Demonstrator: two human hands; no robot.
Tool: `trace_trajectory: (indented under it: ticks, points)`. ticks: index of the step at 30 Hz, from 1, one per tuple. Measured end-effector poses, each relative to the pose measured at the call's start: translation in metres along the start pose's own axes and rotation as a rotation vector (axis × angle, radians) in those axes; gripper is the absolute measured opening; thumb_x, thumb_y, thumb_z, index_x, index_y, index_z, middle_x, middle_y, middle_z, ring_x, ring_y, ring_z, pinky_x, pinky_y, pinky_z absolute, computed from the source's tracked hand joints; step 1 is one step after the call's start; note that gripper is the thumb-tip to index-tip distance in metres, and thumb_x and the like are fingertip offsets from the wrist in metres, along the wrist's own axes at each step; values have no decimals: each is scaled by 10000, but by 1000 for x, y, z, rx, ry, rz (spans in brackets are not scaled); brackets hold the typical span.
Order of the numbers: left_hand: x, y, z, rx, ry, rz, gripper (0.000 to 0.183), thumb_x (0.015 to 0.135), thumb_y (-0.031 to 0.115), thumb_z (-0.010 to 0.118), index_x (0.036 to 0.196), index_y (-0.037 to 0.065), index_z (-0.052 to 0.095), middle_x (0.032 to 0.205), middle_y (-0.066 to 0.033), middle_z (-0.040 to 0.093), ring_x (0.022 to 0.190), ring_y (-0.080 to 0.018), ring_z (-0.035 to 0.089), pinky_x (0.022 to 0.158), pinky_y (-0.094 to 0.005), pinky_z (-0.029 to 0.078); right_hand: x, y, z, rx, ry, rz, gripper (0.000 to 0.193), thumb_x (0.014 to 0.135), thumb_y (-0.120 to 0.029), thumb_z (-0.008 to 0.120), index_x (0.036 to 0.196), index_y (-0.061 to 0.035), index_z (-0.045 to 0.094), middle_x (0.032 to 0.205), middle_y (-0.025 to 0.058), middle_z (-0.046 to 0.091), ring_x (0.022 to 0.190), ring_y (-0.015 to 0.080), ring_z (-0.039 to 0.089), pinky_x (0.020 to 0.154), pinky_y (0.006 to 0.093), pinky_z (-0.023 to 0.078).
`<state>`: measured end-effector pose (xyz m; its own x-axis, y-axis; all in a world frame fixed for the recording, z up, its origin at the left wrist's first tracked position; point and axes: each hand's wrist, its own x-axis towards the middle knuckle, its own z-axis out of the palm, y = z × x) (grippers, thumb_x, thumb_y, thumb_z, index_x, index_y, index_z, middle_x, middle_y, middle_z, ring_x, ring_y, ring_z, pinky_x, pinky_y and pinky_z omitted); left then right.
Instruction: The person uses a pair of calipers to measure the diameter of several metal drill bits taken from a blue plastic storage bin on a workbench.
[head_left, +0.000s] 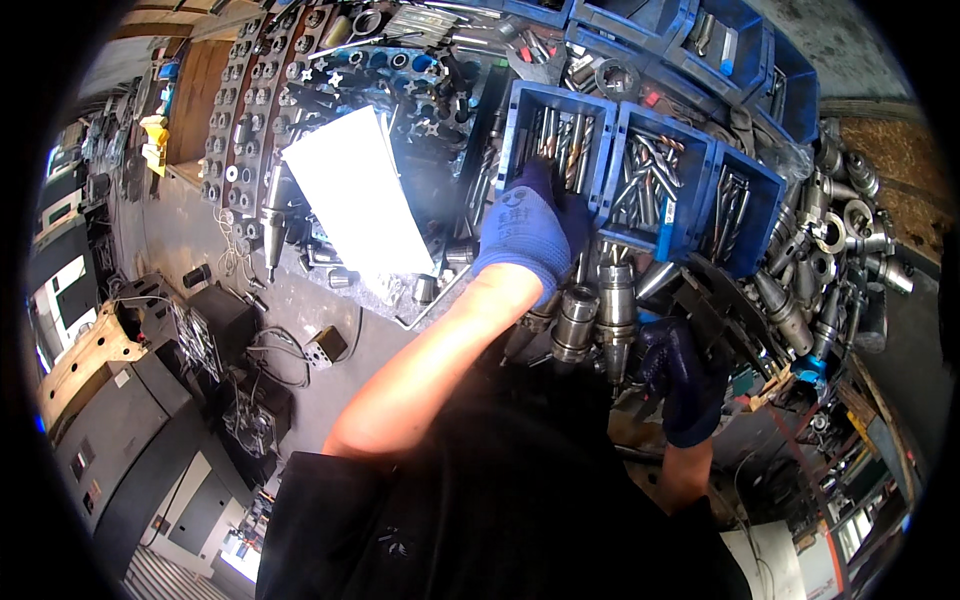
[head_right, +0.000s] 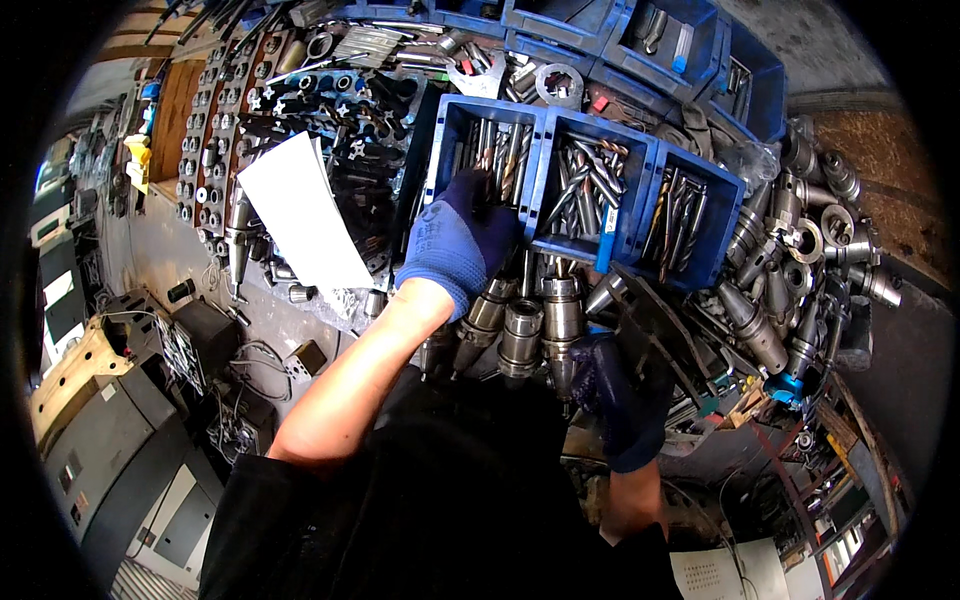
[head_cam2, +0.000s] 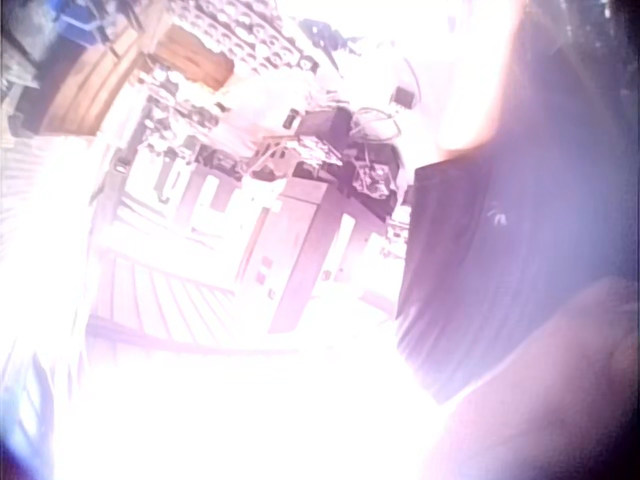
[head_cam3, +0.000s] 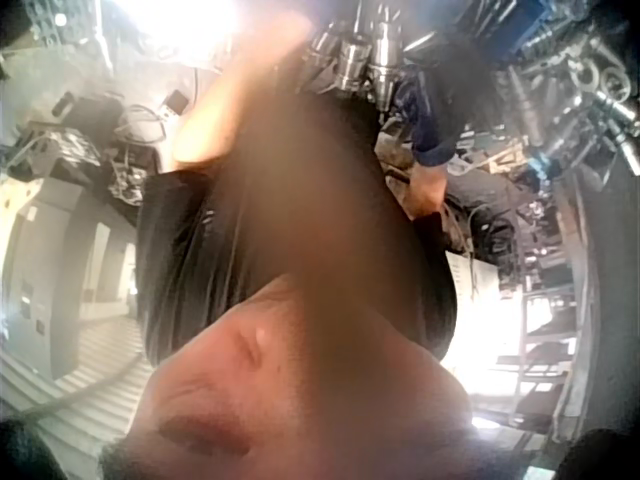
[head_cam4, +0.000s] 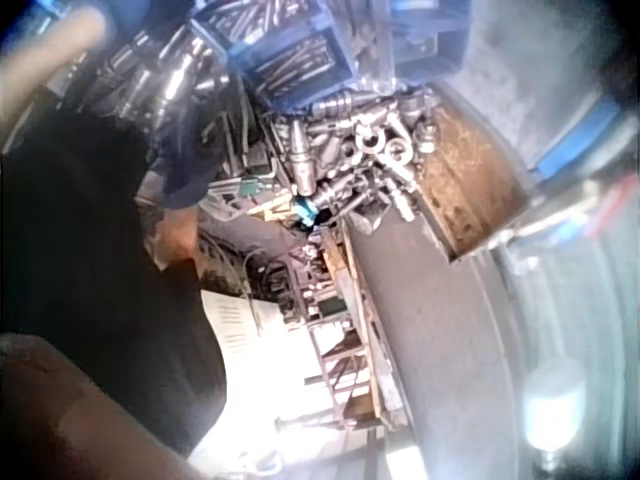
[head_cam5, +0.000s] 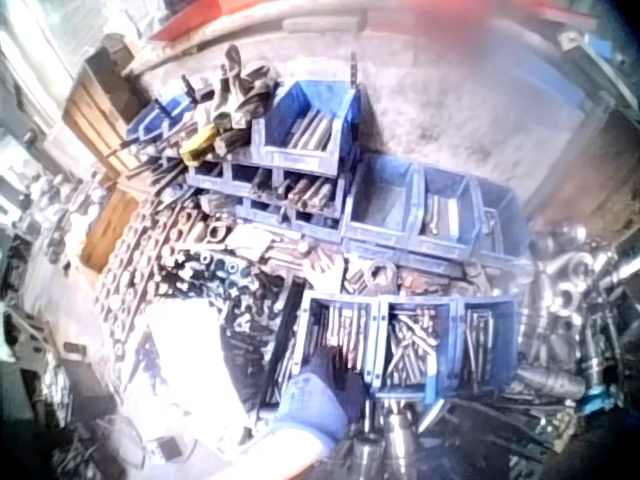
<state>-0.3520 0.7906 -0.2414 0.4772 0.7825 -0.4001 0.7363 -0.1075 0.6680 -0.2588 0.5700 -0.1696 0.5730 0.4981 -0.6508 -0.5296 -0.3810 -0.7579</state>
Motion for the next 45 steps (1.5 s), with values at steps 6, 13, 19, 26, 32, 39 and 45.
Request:
trace_trajectory:
  ticks: [6,13,19,26,32,39,45]
  points:
    - [16,-2,3,60,-63,-56,397,868,228,693,1181,-10,636,1036,-267,711,985,-433,690,861,-460,551,-1,-4,7,34,-20,-46,140,983,-83,633,1038,17,714,737,70,672,554,105,570,510,267,429]
    - [21,11,10,12,-28,-92,439,893,234,639,1264,2,608,1076,-296,693,1020,-485,660,898,-508,536,-8,-1,3,-36,33,-34,154,983,-110,638,985,15,729,709,62,665,543,108,565,510,272,423]
    - [-2,-2,10,-500,14,-37,367,919,114,631,1278,40,636,969,-206,733,914,-233,737,821,-358,574,-11,3,0,-52,10,-43,171,993,-134,633,1003,2,738,719,55,674,561,103,577,525,272,423]
    - [-81,-6,-61,-933,-353,-33,209,930,3,659,1127,23,727,977,-24,731,845,-48,631,735,-222,522,-18,6,-1,-140,-5,-153,194,1013,-140,604,1103,-7,715,829,45,706,605,76,582,525,224,402]
    - [-127,-20,-54,-731,-244,130,351,886,-23,695,1233,33,689,981,-15,704,894,-50,612,776,-225,509,-25,13,10,-204,-42,-103,302,964,-54,656,1263,-22,669,1124,68,707,936,116,666,779,258,540]
    - [-139,-41,-74,-900,-290,263,318,927,125,702,1216,-9,709,1026,-54,711,851,-97,622,778,-254,498,-41,26,11,-451,-39,-385,464,917,-11,701,1372,-23,609,1237,119,682,1063,200,669,935,335,532]
    - [-145,-37,-105,-453,-198,515,274,894,194,737,1109,26,757,994,-113,712,924,-226,658,849,-356,516,-65,22,5,-391,-174,-153,467,950,-49,698,1405,-67,595,1173,105,721,1036,173,675,900,321,538]
